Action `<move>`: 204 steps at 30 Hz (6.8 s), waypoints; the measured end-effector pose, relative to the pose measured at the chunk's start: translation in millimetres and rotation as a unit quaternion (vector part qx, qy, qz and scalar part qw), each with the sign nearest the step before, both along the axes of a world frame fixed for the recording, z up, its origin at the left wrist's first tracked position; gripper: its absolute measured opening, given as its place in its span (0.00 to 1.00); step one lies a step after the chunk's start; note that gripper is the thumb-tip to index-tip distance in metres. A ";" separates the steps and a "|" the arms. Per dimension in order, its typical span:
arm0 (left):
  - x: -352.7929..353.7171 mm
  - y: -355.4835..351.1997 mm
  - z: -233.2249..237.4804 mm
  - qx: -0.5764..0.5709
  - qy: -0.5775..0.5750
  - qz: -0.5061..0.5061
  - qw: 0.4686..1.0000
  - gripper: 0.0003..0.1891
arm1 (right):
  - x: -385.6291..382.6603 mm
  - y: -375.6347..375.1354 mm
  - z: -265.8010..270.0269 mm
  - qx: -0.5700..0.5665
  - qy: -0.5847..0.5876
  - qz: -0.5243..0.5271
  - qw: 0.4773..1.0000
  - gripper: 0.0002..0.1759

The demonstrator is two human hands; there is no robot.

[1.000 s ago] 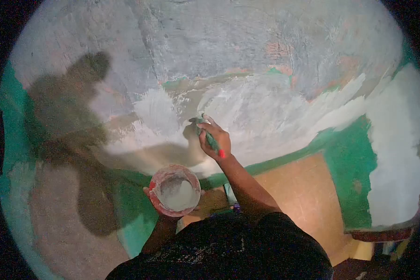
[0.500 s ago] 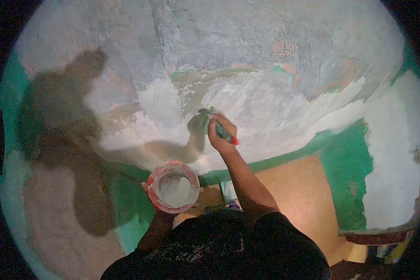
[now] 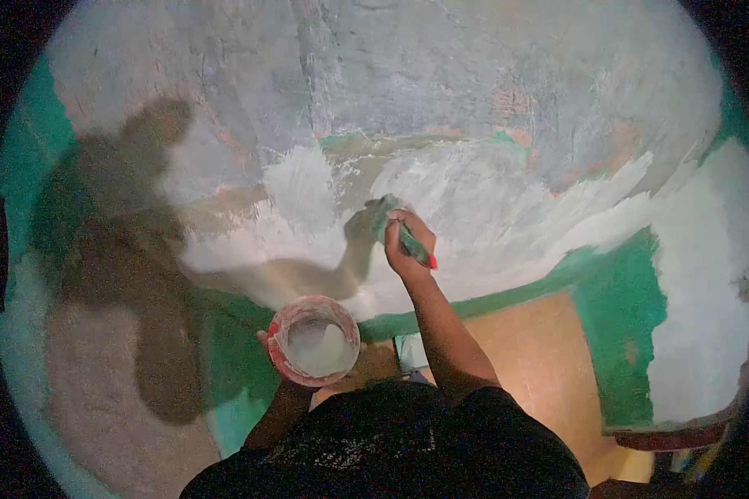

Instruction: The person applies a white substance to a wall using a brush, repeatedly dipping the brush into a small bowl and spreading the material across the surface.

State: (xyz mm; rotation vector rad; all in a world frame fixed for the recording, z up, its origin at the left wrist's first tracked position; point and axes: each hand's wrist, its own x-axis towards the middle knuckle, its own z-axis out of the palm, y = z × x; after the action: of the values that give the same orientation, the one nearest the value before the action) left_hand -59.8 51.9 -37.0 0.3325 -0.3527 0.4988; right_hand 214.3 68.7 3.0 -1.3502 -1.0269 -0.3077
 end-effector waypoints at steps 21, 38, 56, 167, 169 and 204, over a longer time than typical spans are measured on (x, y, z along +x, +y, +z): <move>4.1 0.7 -82.6 -0.106 -0.196 0.115 0.968 0.52 | 8.2 17.5 7.8 -0.001 -0.125 -0.061 0.990 0.10; -2.1 -1.4 -15.2 -0.014 0.000 0.008 1.000 0.58 | -14.5 12.2 11.7 -0.064 -0.074 -0.037 0.995 0.10; -3.5 -9.2 -30.1 -0.014 0.023 0.048 0.998 0.58 | -12.9 -8.9 13.3 -0.139 -0.023 -0.060 0.988 0.08; 34.4 -70.2 -10.4 -0.119 0.031 0.072 0.990 0.63 | 39.1 -51.5 47.8 -0.011 -0.020 0.053 0.998 0.22; 37.3 -70.0 -0.1 -0.104 0.017 0.063 0.992 0.62 | 45.2 -52.7 52.4 -0.004 -0.091 -0.006 0.996 0.23; 121.2 -72.1 37.7 -0.111 -0.023 -0.066 0.991 0.60 | 16.9 -117.4 162.2 -0.352 -0.272 0.513 0.734 0.14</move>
State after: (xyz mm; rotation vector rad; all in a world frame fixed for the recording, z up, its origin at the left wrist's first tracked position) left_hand 61.5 -20.2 0.7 0.0816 -0.3580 0.4121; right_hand 231.2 -48.7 165.3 -1.1011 -2.3890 0.6419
